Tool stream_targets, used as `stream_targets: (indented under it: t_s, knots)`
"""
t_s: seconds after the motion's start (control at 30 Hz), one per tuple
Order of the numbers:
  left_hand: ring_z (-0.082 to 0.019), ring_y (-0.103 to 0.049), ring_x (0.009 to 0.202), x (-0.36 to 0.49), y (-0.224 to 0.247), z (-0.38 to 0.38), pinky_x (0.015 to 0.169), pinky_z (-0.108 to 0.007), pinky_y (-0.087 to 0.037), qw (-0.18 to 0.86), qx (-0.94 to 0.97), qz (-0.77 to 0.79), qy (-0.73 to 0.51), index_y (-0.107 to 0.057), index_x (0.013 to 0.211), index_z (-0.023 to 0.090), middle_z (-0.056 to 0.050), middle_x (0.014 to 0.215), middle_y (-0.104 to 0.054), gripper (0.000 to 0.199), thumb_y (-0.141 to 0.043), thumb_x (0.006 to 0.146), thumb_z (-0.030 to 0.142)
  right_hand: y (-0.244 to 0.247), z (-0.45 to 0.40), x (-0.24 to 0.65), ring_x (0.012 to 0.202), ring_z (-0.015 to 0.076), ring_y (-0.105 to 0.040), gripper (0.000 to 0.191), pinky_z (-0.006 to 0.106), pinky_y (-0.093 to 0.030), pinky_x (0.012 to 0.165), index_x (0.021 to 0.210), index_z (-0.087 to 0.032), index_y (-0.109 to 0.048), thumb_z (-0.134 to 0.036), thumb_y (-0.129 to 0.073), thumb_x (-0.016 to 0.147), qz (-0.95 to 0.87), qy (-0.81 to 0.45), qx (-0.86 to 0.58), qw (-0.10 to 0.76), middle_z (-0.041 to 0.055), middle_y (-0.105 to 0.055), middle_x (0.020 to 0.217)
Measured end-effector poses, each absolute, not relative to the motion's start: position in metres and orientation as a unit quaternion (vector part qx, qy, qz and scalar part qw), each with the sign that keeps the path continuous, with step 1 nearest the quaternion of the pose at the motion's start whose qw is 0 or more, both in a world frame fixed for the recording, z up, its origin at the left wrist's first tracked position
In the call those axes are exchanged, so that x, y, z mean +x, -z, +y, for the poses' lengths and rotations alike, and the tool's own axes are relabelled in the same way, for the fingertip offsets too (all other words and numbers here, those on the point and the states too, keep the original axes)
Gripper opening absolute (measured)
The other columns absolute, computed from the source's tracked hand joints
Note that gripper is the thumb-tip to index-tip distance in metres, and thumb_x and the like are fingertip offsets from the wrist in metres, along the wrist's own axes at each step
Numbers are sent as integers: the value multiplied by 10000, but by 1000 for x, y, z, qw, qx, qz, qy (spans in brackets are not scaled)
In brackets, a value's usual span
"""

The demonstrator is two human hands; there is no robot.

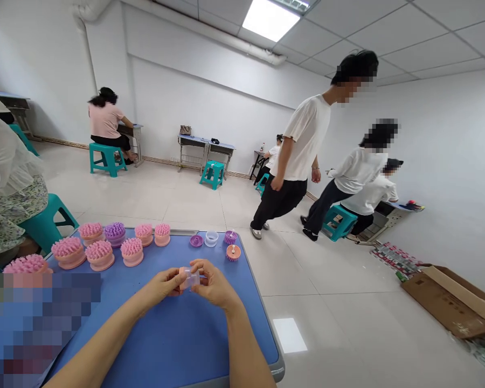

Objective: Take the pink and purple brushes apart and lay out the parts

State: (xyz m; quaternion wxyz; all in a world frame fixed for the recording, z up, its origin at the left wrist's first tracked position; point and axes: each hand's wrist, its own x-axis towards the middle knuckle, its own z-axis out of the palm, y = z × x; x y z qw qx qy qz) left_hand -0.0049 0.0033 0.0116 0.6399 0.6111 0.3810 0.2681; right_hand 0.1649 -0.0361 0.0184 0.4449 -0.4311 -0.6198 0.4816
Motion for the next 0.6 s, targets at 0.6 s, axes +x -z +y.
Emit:
stream_targets:
  t_s: [0.6]
  knots:
    - [-192, -609, 945, -7, -15, 7, 842, -311, -455, 653, 529, 392, -375, -476, 967, 187, -73, 976, -646, 537, -740, 561, 420, -11, -25, 169, 892, 164, -551, 486, 306, -462, 782, 1071, -250, -547, -161, -581, 594, -599, -239, -587, 490, 19, -545, 1009]
